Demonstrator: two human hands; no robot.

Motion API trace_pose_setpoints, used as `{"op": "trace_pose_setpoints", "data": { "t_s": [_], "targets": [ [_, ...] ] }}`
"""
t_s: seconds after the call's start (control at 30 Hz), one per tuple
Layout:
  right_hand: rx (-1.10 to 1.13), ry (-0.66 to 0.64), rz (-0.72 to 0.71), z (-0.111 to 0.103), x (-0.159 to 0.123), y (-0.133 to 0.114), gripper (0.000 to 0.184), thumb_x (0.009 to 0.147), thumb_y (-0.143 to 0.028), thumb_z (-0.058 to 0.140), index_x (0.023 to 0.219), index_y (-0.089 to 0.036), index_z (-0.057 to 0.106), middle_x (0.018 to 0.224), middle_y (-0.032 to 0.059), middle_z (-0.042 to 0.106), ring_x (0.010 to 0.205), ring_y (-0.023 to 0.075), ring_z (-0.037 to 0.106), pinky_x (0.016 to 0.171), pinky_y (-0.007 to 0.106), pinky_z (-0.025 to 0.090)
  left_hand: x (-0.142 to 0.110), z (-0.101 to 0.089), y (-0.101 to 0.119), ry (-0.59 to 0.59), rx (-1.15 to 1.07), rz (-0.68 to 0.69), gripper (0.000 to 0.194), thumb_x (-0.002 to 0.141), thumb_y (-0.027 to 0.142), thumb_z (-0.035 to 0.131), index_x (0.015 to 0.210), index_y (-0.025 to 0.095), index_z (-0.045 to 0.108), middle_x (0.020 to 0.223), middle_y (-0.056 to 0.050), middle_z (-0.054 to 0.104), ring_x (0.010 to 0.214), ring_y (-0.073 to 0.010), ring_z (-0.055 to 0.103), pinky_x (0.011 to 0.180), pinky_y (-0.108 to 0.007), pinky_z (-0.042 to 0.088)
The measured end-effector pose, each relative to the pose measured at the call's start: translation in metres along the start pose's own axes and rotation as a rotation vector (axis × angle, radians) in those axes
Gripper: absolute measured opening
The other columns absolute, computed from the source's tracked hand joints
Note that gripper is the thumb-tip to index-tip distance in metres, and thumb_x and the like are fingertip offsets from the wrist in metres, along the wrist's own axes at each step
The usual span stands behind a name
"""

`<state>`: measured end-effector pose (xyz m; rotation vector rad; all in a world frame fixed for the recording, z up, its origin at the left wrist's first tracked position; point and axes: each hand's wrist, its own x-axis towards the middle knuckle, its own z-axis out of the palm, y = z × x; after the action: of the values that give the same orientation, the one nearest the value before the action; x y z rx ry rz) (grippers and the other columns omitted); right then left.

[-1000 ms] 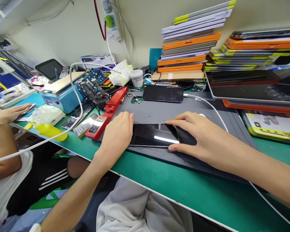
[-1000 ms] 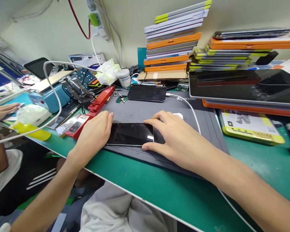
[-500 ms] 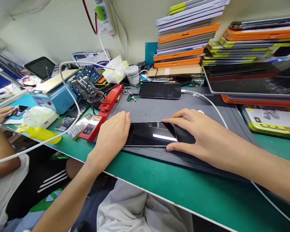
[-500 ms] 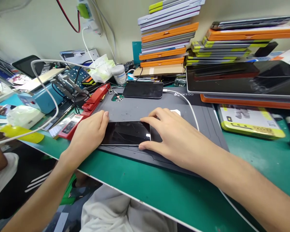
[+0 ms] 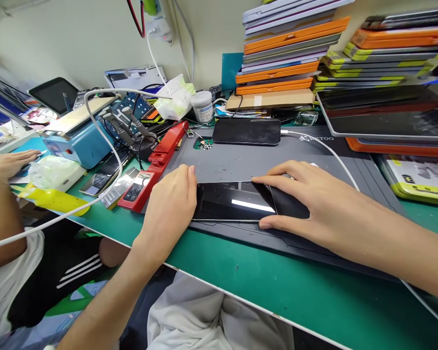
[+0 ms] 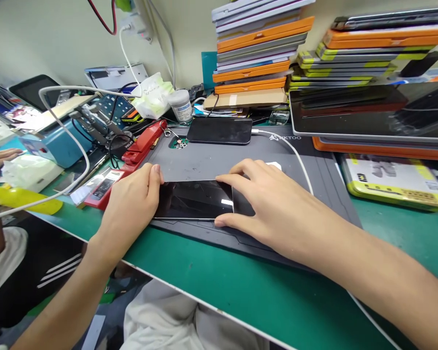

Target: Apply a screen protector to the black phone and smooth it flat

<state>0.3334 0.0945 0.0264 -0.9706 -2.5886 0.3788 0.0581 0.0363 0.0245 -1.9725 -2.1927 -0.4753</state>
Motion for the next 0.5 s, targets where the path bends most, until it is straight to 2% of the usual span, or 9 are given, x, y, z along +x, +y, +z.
{"op": "trace_pose_setpoints", "data": {
  "t_s": [0.27,0.5],
  "targets": [
    [-0.026,-0.016,0.011,-0.0014,0.0000,0.0003,0.066,0.098,-0.075,0.058,0.147,-0.032,0.065,0.135,0.0118,0.068,0.114,0.0358,0.067,0.096,0.053,0.055,0.0016,0.0016,-0.0027,0.009,-0.058,0.031,0.031,0.112,0.028,0.028,0.082,0.026,0.036,0.075,-0.003,0.058,0.072,-0.0241,0.064,0.067,-0.036,0.038],
    [-0.050,0.022,0.013,-0.0039,0.0005,0.0003,0.061,0.095,-0.076,0.060,0.141,-0.037,0.069,0.131,0.0116,0.070,0.109,0.0368,0.071,0.083,0.050,0.063,0.0031,0.0015,0.0002,0.006,-0.012,0.048,0.032,0.112,0.022,0.030,0.083,0.026,0.041,0.078,-0.003,0.061,0.069,-0.0219,0.061,0.066,-0.037,0.043]
  ]
}}
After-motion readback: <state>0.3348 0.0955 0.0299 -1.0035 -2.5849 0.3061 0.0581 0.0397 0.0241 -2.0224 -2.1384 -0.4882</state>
